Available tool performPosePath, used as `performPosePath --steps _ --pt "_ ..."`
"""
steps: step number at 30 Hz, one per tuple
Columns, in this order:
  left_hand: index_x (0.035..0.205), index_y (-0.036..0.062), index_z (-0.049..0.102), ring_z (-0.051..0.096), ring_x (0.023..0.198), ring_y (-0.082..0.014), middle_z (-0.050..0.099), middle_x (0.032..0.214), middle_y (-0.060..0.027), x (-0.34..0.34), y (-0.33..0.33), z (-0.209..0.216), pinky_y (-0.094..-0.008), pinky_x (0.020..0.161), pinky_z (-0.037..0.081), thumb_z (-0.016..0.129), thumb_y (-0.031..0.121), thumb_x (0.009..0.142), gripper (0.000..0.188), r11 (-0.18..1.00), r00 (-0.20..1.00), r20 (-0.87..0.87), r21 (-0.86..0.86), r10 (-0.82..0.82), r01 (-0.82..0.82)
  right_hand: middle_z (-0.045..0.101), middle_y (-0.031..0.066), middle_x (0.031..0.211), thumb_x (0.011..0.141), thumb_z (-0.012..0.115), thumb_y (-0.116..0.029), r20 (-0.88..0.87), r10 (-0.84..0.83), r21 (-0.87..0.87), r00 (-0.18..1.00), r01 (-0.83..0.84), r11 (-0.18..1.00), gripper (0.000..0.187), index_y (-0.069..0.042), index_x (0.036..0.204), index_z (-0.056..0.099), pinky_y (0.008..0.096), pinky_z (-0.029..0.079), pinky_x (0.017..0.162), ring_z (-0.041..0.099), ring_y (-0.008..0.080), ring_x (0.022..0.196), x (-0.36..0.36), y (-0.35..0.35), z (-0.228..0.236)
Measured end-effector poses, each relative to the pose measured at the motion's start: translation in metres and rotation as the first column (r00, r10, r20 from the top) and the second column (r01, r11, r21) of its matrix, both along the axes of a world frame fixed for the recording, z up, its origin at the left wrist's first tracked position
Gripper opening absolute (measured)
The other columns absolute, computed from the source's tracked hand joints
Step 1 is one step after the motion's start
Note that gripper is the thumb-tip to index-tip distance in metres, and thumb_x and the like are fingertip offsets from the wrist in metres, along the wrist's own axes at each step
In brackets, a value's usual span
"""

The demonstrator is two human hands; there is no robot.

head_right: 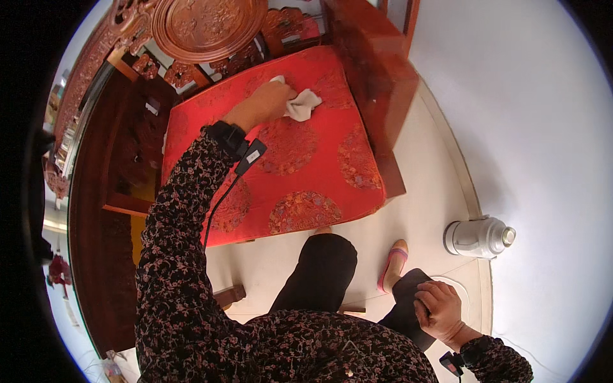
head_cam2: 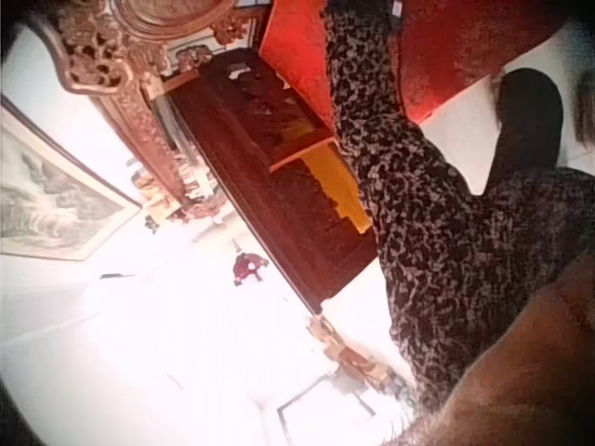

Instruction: The person wipes a yellow tabletop and then a wooden chair with a red cushion using a white cloth. The person cleans the tabletop surface, the chair's wooden frame, and the cushioned seat.

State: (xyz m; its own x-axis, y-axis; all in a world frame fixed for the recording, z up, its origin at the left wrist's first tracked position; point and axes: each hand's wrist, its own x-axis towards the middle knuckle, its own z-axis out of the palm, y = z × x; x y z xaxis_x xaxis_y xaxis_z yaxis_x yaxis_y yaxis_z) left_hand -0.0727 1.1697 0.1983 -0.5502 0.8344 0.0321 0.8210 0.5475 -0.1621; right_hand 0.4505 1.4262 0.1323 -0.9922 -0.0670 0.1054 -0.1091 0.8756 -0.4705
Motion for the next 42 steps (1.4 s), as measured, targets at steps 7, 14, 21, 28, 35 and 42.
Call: performPosePath --steps 7,14,21,28,35,42 --pt "0.089 0.0051 0.071 0.065 0.089 -0.0402 0.069 0.091 -0.0172 0.033 -0.007 -0.010 -0.0455 0.080 0.051 0.071 0.012 0.076 0.014 0.999 1.000 -0.026 -0.036 -0.008 0.007 0.069 0.0090 0.103 0.071 0.071 -0.008 -0.141 -0.033 0.057 0.989 0.041 0.998 0.021 -0.006 0.091 0.067 0.0422 0.050 0.086 0.065 0.0303 0.100 0.049 -0.009 0.000" --pt "0.096 0.0044 0.074 0.068 0.095 -0.0412 0.071 0.097 -0.0214 -0.001 -0.024 0.025 -0.0466 0.081 0.055 0.068 0.010 0.076 0.022 0.963 0.924 0.381 0.246 0.009 -0.111 0.069 0.0096 0.101 0.072 0.071 -0.007 -0.134 -0.071 0.024 0.988 0.075 0.997 0.021 -0.006 0.093 0.067 0.0419 0.050 0.083 0.065 0.0314 0.096 0.051 0.001 0.000" --pt "0.126 0.0214 0.061 0.066 0.095 -0.0407 0.063 0.107 -0.0152 -0.057 0.002 0.011 -0.0498 0.077 0.054 0.062 0.009 0.084 0.044 0.633 0.884 -0.343 0.771 0.317 0.072 0.069 0.0094 0.101 0.070 0.073 -0.009 0.019 -0.070 -0.008 0.997 0.071 0.997 0.022 -0.007 0.091 0.067 0.0422 0.050 0.083 0.065 0.0313 0.097 0.039 -0.008 0.009" --pt "0.113 0.0036 0.065 0.067 0.099 -0.0409 0.065 0.121 -0.0248 -0.124 0.027 -0.028 -0.0509 0.084 0.054 0.056 0.008 0.089 0.026 0.958 0.954 -0.090 0.016 0.287 -0.287 0.069 0.0097 0.102 0.069 0.073 -0.010 0.116 -0.083 -0.012 0.990 0.084 0.996 0.024 -0.008 0.091 0.068 0.0429 0.050 0.084 0.065 0.0305 0.099 0.007 -0.010 0.010" --pt "0.113 0.0032 0.062 0.067 0.098 -0.0403 0.067 0.112 -0.0205 -0.134 0.039 -0.041 -0.0476 0.080 0.058 0.061 0.011 0.089 0.025 0.902 0.910 -0.311 0.411 0.273 -0.130 0.069 0.0095 0.101 0.069 0.072 -0.009 0.151 -0.093 -0.012 0.984 0.096 0.995 0.023 -0.008 0.091 0.068 0.0424 0.050 0.083 0.065 0.0307 0.097 -0.016 0.000 0.001" --pt "0.096 0.0009 0.071 0.070 0.093 -0.0411 0.071 0.096 -0.0231 -0.156 0.077 -0.048 -0.0499 0.079 0.057 0.061 0.010 0.087 0.016 0.951 0.952 -0.170 0.225 0.254 -0.213 0.069 0.0099 0.099 0.068 0.072 -0.009 0.169 -0.104 -0.004 0.980 0.106 0.994 0.021 -0.008 0.089 0.068 0.0429 0.050 0.082 0.066 0.0314 0.095 -0.023 0.007 0.000"
